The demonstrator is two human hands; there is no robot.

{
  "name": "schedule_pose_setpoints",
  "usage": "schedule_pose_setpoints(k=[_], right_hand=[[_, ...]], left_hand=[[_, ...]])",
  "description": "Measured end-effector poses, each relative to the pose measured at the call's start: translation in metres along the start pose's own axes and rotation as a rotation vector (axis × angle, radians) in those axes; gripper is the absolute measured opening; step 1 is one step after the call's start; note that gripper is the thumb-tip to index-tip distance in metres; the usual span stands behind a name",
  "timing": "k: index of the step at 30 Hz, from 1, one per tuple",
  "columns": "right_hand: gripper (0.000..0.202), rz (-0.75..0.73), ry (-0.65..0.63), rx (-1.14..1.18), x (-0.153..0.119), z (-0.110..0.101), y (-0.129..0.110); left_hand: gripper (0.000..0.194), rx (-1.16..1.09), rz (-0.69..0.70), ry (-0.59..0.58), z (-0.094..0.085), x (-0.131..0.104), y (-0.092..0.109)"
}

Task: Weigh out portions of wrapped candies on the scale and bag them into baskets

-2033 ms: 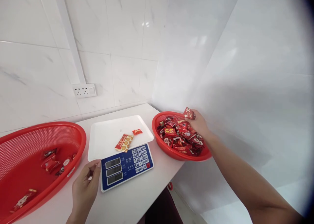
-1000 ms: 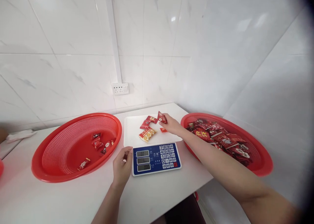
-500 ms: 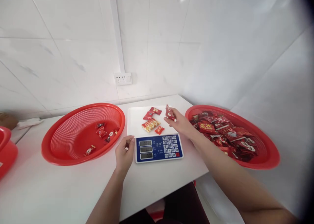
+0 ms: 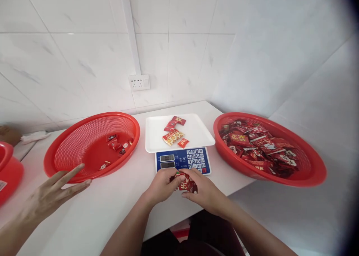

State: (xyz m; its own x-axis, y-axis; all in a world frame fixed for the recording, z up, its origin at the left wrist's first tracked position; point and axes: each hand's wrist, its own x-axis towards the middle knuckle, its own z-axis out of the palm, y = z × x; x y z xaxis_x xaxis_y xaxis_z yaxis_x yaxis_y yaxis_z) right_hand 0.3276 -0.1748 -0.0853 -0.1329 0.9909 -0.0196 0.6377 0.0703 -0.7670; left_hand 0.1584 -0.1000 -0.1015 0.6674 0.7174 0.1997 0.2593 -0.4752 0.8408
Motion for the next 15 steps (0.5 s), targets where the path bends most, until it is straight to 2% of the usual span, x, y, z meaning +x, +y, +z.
schedule_pose_setpoints(k=[1,3,5,7,11,13,15], right_hand=[[0.046,0.009,-0.037,0.111,-0.001,-0.003,-0.001],[0.03,0.049,-0.107,0.296,0.0,-0.012,-0.001],[0.026,0.07,-0.129,0.388,0.005,-0.02,-0.001],[0.029,0.067,-0.065,0.418,0.017,-0.03,-0.001],[0.033,0.077,0.189,0.567,0.049,-0.052,-0.005],[0.046,0.092,0.223,0.613,0.061,-0.06,-0.007],[0.061,0.132,0.199,0.571,0.063,-0.063,-0.007]], left_hand=[[0.035,-0.002,-0.008,0.009,0.0,0.001,0.001],[0.037,-0.019,-0.034,0.024,-0.002,0.003,0.002],[0.038,-0.086,-0.076,0.078,-0.003,0.004,0.002],[0.039,-0.168,-0.111,0.179,-0.006,0.004,0.001],[0.041,-0.231,-0.129,0.391,-0.014,0.003,-0.001],[0.039,-0.248,-0.131,0.497,-0.019,0.003,-0.003],[0.038,-0.258,-0.126,0.576,-0.023,0.002,-0.004]])
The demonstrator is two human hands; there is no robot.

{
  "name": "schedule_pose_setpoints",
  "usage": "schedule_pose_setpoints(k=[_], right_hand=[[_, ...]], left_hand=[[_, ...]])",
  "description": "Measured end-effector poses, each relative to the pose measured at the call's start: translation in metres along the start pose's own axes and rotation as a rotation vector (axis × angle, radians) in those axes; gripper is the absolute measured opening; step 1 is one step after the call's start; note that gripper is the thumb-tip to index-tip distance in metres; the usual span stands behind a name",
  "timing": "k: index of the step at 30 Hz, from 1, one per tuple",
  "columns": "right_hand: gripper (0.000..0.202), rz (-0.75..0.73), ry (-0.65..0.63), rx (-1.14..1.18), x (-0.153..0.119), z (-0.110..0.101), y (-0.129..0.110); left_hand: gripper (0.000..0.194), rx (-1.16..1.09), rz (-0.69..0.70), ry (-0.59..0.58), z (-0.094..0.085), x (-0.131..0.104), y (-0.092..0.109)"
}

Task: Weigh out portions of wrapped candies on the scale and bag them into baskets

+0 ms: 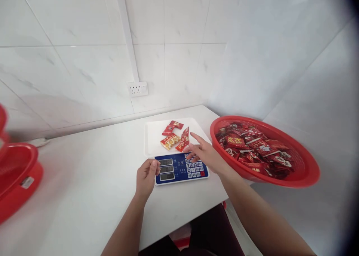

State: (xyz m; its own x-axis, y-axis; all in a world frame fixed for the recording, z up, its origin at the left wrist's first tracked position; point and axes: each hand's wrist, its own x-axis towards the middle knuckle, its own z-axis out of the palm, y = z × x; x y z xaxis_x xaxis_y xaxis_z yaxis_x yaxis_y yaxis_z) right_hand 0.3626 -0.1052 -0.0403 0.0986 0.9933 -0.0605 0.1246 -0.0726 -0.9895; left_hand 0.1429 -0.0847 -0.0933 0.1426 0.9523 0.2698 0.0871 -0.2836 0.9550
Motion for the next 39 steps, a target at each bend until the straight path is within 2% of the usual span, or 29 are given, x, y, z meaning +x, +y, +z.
schedule_pose_setpoints(k=[3,7,11,13,15,17,19,22,25,28,33,36,39], right_hand=[[0.067,0.03,-0.01,-0.115,-0.011,-0.004,0.007],[0.05,-0.037,0.043,-0.253,-0.038,-0.021,0.019],[0.042,-0.122,0.253,-0.404,-0.058,-0.058,0.018],[0.038,-0.134,0.38,-0.537,-0.062,-0.081,0.017],[0.03,-0.117,0.445,-0.71,-0.06,-0.105,0.018],[0.021,-0.047,0.384,-0.867,-0.054,-0.126,0.022],[0.021,0.045,0.209,-0.97,-0.046,-0.142,0.026],[0.039,0.112,-0.036,-1.087,-0.036,-0.154,0.026],[0.054,0.136,-0.143,-1.177,-0.03,-0.157,0.027],[0.053,0.164,-0.087,-1.205,-0.025,-0.157,0.034],[0.048,0.084,0.018,-1.249,-0.015,-0.165,0.043],[0.035,0.041,0.066,-1.165,-0.013,-0.175,0.036],[0.025,0.051,0.221,-1.085,-0.015,-0.188,0.025]], left_hand=[[0.039,-0.014,0.015,0.064,-0.003,0.001,-0.001],[0.043,-0.059,0.011,0.155,-0.004,0.0,-0.001],[0.044,-0.118,-0.022,0.246,-0.005,0.0,0.001],[0.044,-0.136,-0.028,0.278,-0.005,0.001,0.002],[0.043,-0.147,-0.028,0.295,-0.005,0.002,0.002],[0.043,-0.157,-0.025,0.309,-0.005,0.003,0.001],[0.042,-0.165,-0.024,0.316,-0.005,0.004,0.0],[0.042,-0.162,-0.018,0.31,-0.005,0.004,-0.003],[0.042,-0.152,-0.012,0.304,-0.005,0.005,-0.005],[0.041,-0.146,-0.019,0.296,-0.005,0.005,-0.005],[0.041,-0.108,-0.042,0.286,-0.006,0.005,-0.005],[0.041,-0.08,-0.052,0.311,-0.007,0.005,-0.007],[0.041,-0.047,-0.077,0.316,-0.008,0.006,-0.01]])
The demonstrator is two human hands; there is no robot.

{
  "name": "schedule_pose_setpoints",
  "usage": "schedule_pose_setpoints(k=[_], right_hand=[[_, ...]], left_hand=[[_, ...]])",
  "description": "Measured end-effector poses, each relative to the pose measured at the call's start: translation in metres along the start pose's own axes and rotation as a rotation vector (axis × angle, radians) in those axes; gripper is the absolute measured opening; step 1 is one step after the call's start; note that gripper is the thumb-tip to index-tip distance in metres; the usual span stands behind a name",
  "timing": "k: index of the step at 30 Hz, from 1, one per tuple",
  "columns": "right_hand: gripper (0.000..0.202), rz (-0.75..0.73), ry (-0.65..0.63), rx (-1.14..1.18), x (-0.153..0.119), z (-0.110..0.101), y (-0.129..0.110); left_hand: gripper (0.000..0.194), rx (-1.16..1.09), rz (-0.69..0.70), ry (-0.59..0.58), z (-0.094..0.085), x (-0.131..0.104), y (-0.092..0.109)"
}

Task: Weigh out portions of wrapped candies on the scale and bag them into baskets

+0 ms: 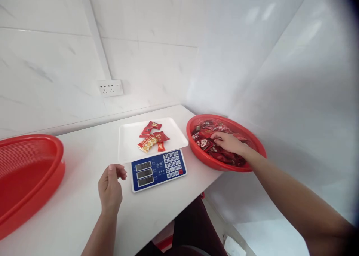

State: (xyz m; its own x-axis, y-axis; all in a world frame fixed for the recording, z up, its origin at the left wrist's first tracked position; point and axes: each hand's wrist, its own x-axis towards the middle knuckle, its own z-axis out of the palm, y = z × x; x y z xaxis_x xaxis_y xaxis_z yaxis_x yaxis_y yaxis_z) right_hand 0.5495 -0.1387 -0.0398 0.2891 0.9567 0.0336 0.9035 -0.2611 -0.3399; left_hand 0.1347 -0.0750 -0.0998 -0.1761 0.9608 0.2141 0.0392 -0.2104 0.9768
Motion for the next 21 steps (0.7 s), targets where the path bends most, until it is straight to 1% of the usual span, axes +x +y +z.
schedule_pose_setpoints(k=[2,5,9,12,13,14,16,17,18,19,21], right_hand=[[0.024,0.077,0.047,-0.007,-0.001,-0.009,0.005],[0.026,0.112,0.015,-0.057,-0.003,-0.018,0.012],[0.022,0.078,-0.102,-0.125,-0.007,-0.022,0.011],[0.017,0.033,-0.231,-0.169,-0.009,-0.016,0.004],[0.018,0.022,-0.256,-0.178,-0.009,-0.012,0.001],[0.029,0.019,-0.267,-0.185,-0.009,-0.007,-0.003],[0.056,0.027,-0.247,-0.201,-0.01,0.004,-0.009],[0.062,0.033,-0.227,-0.208,-0.01,0.009,-0.012],[0.061,0.035,-0.206,-0.211,-0.009,0.014,-0.014],[0.052,0.033,-0.186,-0.209,-0.008,0.018,-0.016],[0.027,0.024,-0.148,-0.186,-0.004,0.022,-0.017]], left_hand=[[0.041,0.024,-0.016,-0.005,0.0,0.0,-0.001],[0.042,0.049,-0.032,-0.012,0.0,0.0,0.0],[0.041,0.073,-0.051,-0.011,0.001,0.001,0.0],[0.041,0.093,-0.064,-0.011,0.001,0.001,-0.001],[0.042,0.092,-0.063,-0.011,0.001,0.002,-0.001],[0.042,0.091,-0.06,-0.013,0.001,0.002,-0.002],[0.042,0.087,-0.052,-0.018,0.001,0.002,-0.004],[0.042,0.09,-0.049,-0.019,0.001,0.002,-0.004],[0.042,0.095,-0.048,-0.02,0.0,0.003,-0.004],[0.042,0.098,-0.048,-0.018,0.001,0.003,-0.004],[0.042,0.1,-0.054,-0.01,0.001,0.003,-0.003]])
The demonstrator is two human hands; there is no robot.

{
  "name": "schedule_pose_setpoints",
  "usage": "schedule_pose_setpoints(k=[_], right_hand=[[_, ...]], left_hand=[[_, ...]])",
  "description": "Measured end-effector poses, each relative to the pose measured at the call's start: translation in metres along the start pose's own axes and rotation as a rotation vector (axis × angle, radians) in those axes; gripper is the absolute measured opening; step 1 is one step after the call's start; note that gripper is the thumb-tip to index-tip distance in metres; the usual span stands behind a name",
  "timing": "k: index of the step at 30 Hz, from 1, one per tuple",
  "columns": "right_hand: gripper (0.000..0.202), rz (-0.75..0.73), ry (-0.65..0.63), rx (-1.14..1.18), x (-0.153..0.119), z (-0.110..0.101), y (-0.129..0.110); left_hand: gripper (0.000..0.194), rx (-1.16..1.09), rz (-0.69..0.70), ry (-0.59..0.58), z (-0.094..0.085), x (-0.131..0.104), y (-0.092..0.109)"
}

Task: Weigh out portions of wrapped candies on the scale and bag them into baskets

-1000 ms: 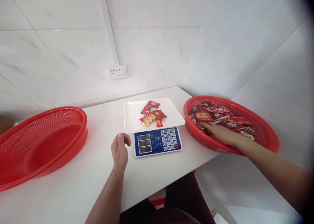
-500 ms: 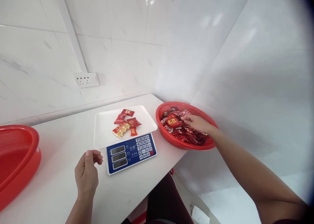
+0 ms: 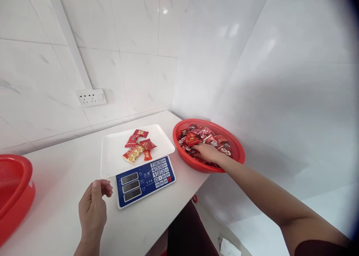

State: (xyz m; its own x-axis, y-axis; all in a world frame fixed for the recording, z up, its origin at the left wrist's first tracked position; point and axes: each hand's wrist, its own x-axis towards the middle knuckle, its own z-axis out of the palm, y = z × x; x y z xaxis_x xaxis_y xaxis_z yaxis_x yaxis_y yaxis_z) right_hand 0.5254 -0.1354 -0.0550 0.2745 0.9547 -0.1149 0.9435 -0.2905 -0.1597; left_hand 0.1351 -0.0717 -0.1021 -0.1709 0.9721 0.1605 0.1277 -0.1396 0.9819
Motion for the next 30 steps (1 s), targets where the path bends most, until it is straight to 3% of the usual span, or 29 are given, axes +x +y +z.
schedule_pose_setpoints(k=[1,6,14,21,26,30], right_hand=[[0.021,0.002,0.021,0.018,0.002,0.0,0.0],[0.029,0.083,0.147,0.149,0.009,-0.015,0.006],[0.027,0.104,0.086,0.487,-0.001,-0.029,0.015],[0.031,0.172,0.192,0.78,-0.013,-0.046,0.022],[0.029,0.218,0.213,0.795,-0.018,-0.051,0.022],[0.025,0.177,0.253,0.757,-0.016,-0.047,0.002]], left_hand=[[0.041,0.0,-0.005,0.004,0.0,0.0,0.001],[0.042,0.004,0.003,0.004,0.001,-0.001,0.005],[0.042,0.0,0.019,-0.012,0.0,0.001,0.0],[0.043,0.037,0.009,-0.022,0.0,0.0,0.002],[0.043,0.051,0.006,-0.035,-0.001,0.001,-0.001],[0.042,-0.003,0.03,-0.049,0.0,0.001,-0.002]])
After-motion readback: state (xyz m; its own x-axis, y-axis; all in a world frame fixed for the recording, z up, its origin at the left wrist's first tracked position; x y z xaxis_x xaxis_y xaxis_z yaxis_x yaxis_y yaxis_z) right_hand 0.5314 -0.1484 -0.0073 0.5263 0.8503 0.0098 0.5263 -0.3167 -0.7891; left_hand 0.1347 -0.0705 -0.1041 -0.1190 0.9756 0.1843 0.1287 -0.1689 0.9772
